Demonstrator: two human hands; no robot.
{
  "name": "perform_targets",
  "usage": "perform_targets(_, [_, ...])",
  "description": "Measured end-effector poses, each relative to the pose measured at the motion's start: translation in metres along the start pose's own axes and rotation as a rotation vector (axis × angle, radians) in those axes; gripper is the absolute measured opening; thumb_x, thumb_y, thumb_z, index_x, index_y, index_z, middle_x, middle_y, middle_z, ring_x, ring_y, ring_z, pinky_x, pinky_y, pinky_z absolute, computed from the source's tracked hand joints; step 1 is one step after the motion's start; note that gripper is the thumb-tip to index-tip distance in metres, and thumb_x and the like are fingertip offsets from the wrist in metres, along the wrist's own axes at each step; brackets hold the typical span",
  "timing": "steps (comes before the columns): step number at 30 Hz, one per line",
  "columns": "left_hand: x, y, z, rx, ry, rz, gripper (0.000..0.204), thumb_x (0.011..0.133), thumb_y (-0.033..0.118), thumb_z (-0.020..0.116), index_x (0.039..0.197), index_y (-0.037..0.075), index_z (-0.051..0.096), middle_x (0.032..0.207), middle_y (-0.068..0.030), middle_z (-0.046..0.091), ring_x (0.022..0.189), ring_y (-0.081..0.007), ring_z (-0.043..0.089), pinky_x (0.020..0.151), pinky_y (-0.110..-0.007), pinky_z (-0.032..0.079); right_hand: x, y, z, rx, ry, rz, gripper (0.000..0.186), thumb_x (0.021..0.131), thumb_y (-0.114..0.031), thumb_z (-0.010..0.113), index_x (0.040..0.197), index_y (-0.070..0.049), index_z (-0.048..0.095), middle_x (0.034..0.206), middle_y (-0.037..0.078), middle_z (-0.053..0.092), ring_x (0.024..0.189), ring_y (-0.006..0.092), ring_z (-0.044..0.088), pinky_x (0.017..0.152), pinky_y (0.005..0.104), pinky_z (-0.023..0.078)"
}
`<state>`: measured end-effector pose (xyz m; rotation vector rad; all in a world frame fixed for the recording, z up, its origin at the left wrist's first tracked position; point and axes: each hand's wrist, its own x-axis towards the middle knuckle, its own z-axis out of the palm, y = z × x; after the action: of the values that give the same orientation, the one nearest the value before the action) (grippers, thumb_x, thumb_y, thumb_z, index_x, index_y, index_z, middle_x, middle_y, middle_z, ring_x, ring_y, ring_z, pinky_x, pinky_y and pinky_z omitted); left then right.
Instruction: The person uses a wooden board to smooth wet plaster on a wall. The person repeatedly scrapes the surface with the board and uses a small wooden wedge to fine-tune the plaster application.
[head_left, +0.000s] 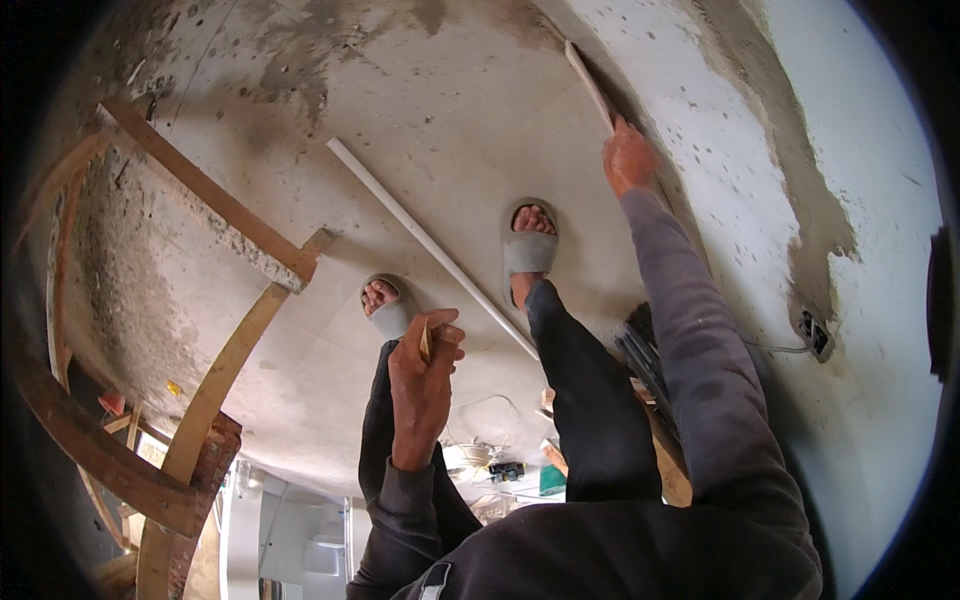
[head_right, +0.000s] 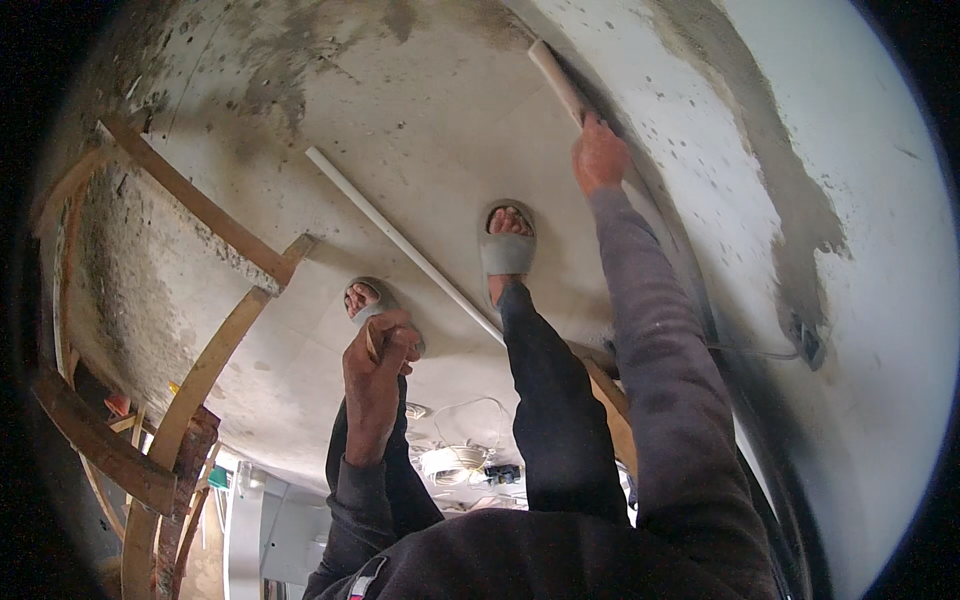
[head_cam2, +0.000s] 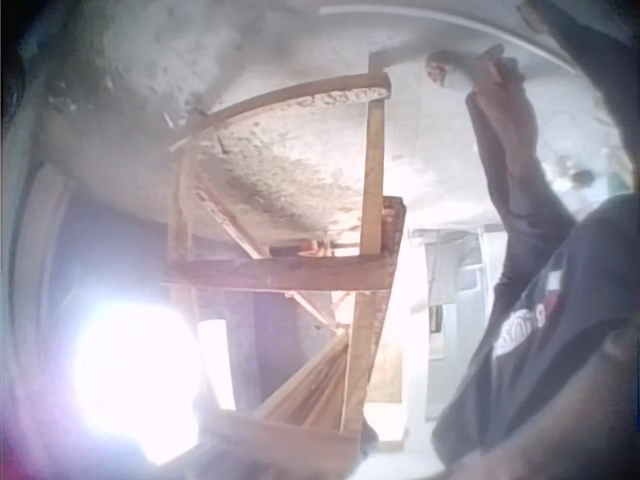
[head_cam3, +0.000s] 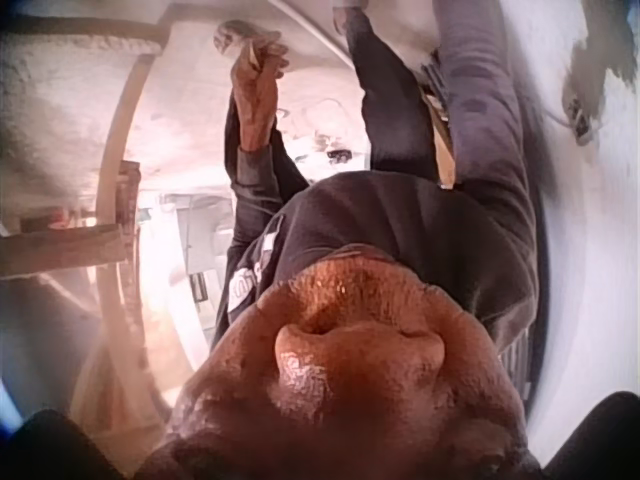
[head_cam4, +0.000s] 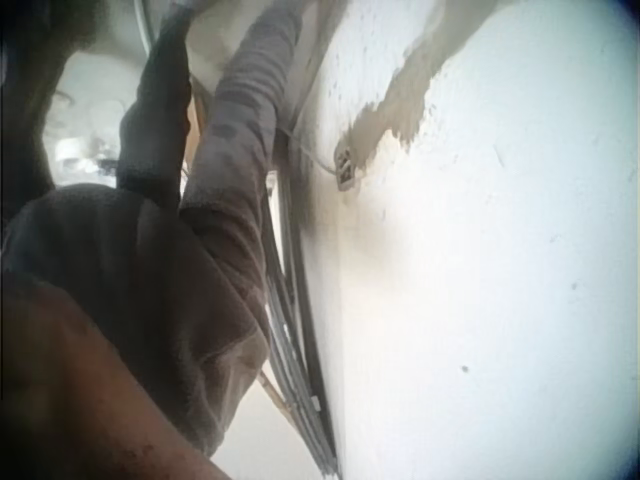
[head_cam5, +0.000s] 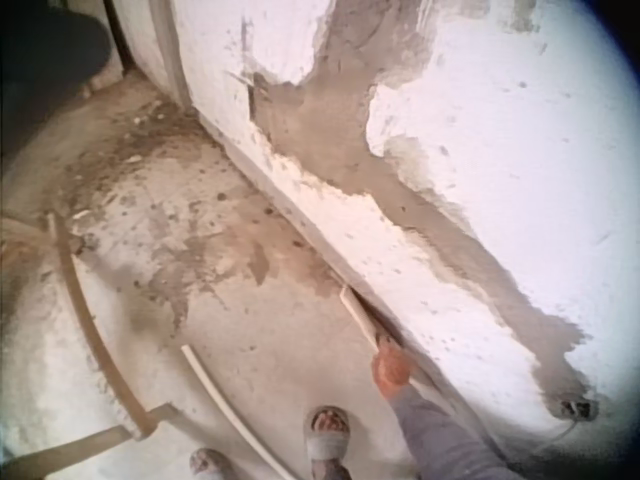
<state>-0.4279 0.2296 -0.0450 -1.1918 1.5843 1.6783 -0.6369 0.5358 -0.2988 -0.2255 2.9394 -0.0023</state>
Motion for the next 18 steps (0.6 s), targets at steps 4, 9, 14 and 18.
perform_targets(4, [0.001, 0.004, 0.0, 0.003, 0.009, 0.008, 0.022, 0.097, 0.015, 0.054, 0.112, -0.001, 0.06, 0.084, -0.0057, 0.063, 0.072, -0.0127, 0.059, 0.064, -0.026, 0.047, 0.044, -0.06, 0.004, 0.046, 0.06, -0.132, 0.024, 0.09, -0.018, 0.049, 0.11, -0.01, 0.061, 0.09, 0.018, 0.066, 0.079, 0.0376, 0.065, 0.072, 0.0523, 0.052])
perform_targets(9, [0.004, -0.001, 0.0, -0.036, -0.001, 0.025, 0.021, 0.096, 0.012, 0.054, 0.112, 0.0, 0.06, 0.084, -0.0049, 0.063, 0.072, -0.0116, 0.059, 0.064, -0.026, 0.047, 0.09, -0.126, -0.025, 0.173, 0.001, -0.297, 0.022, 0.084, -0.014, 0.053, 0.102, -0.005, 0.063, 0.091, 0.021, 0.067, 0.088, 0.0381, 0.065, 0.078, 0.0492, 0.052])
perform_targets(14, [0.004, 0.0, -0.006, -0.08, 0.035, 0.011, 0.021, 0.096, 0.011, 0.054, 0.112, 0.001, 0.06, 0.084, -0.0043, 0.063, 0.072, -0.0108, 0.058, 0.064, -0.025, 0.047, 0.045, -0.094, -0.039, 0.261, -0.066, -0.029, 0.034, 0.082, -0.012, 0.057, 0.115, -0.007, 0.062, 0.093, 0.022, 0.067, 0.088, 0.0404, 0.064, 0.078, 0.0495, 0.051])
perform_targets(18, [0.003, 0.007, -0.008, -0.115, 0.03, 0.015, 0.021, 0.095, 0.012, 0.055, 0.113, 0.001, 0.06, 0.084, -0.0046, 0.063, 0.072, -0.0109, 0.058, 0.063, -0.025, 0.047, 0.018, -0.04, -0.025, 0.073, -0.04, -0.002, 0.031, 0.086, -0.013, 0.054, 0.116, -0.008, 0.06, 0.098, 0.018, 0.066, 0.088, 0.0401, 0.065, 0.077, 0.0519, 0.052])
